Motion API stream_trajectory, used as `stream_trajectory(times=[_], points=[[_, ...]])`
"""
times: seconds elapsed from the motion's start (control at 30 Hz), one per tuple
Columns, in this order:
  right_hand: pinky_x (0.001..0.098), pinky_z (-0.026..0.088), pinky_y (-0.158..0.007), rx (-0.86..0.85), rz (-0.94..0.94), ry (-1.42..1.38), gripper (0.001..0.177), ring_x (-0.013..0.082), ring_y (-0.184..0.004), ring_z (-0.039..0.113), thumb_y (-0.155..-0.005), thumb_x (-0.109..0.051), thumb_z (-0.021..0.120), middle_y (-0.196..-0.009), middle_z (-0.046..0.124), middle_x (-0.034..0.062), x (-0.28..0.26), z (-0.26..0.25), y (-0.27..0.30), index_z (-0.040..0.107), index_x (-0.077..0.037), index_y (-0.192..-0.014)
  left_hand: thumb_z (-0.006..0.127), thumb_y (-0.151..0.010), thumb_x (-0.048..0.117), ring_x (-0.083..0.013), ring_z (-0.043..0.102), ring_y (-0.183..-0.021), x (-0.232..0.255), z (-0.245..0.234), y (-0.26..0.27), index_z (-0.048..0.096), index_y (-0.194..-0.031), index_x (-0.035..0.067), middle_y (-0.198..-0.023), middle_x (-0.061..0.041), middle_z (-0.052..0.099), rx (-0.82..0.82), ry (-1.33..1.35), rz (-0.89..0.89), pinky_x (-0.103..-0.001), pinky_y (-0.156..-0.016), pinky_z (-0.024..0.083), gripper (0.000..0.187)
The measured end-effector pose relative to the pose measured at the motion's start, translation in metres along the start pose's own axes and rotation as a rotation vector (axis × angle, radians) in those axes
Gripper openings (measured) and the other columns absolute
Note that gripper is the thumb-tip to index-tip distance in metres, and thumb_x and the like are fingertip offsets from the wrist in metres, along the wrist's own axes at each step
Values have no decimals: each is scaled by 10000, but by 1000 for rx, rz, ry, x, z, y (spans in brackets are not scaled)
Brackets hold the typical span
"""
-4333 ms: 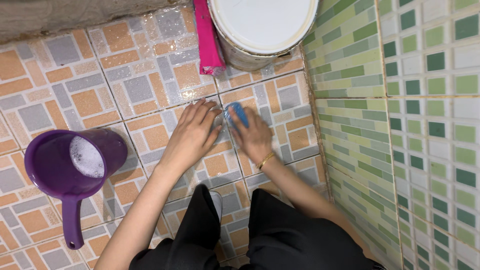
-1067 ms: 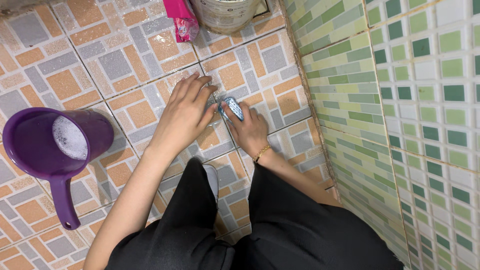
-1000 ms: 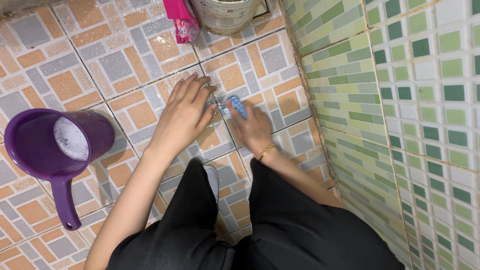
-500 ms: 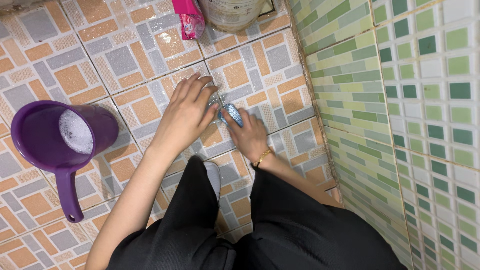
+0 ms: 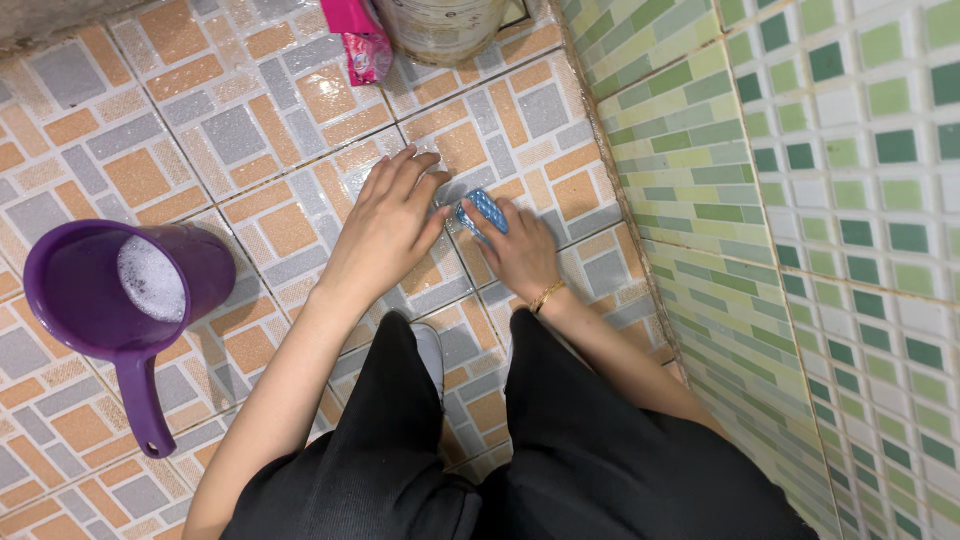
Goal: The person scrubs floor tiles using a sponge and soapy water from a small bucket, moving the sponge back and forth across the grout and tile surfaces.
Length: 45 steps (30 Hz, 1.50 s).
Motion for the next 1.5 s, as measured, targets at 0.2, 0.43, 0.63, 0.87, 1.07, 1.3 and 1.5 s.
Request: stream_trajectory(times=[0.2, 0.43, 0.63, 0.87, 1.07, 1.3, 1.5], points=[[449, 537, -876, 132, 143, 66, 645, 344, -1032, 659, -976, -308, 710, -1278, 590, 170, 41, -24, -2, 455, -295, -1569, 648, -982, 219, -416, 422, -1424, 10, 1, -5, 613, -1270, -11, -1420, -210, 550, -1, 17, 32, -531, -1202, 330, 370], [429, 531, -770, 70, 31, -84, 639, 303, -863, 625, -945, -269, 725, -1259, 602, 195, -9, -10, 7, 495, -267, -1542, 649, -975, 216, -411, 423, -1424, 8, -3, 7, 611, -1274, -6, -1408, -207, 555, -15, -9, 16, -542, -1205, 319, 374], [397, 530, -736, 103, -69, -66, 602, 276, -871, 606, -973, -304, 736, -1222, 602, 154, -22, -11, 12, 497, -296, -1526, 655, -965, 205, -412, 430, -1418, 4, -15, 30, 610, -1281, 7, -1401, -198, 560, -6, -63, -44, -550, -1193, 324, 376], [406, 530, -748, 120, 152, -4, 605, 280, -899, 606, -997, -310, 704, -1245, 604, 166, 2, -9, 16, 479, -259, -1556, 650, -973, 204, -411, 456, -1399, 1, -19, 46, 610, -1274, 8, -1393, -195, 570, -11, -106, -91, -552, -1194, 330, 361], [382, 516, -677, 86, -22, -51, 612, 268, -900, 612, -975, -301, 708, -1225, 603, 162, -38, 9, 27, 472, -278, -1540, 635, -970, 206, -409, 453, -1405, 3, -3, 39, 602, -1288, -4, -1399, -205, 566, -30, -104, -69, -545, -1196, 330, 383], [412, 544, -748, 196, 176, 86, 641, 297, -940, 619, -973, -310, 709, -1233, 590, 154, 31, -9, 27, 457, -265, -1560, 625, -977, 208, -409, 436, -1422, 14, 12, 25, 608, -1273, -14, -1406, -216, 563, -70, -113, -34, -553, -1200, 310, 370], [404, 536, -662, 117, 83, -25, 629, 288, -834, 612, -964, -321, 721, -1193, 605, 195, -9, 4, 35, 450, -286, -1531, 627, -979, 227, -407, 435, -1409, 18, 27, 18, 624, -1280, -17, -1399, -221, 566, -74, -112, -21, -568, -1199, 297, 387]])
Point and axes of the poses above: each hand's wrist, its own y-axis away from the middle knuckle, its own z-axis out of the palm, x = y × z, the point moved 5 cm from there along -y, towards the middle knuckle
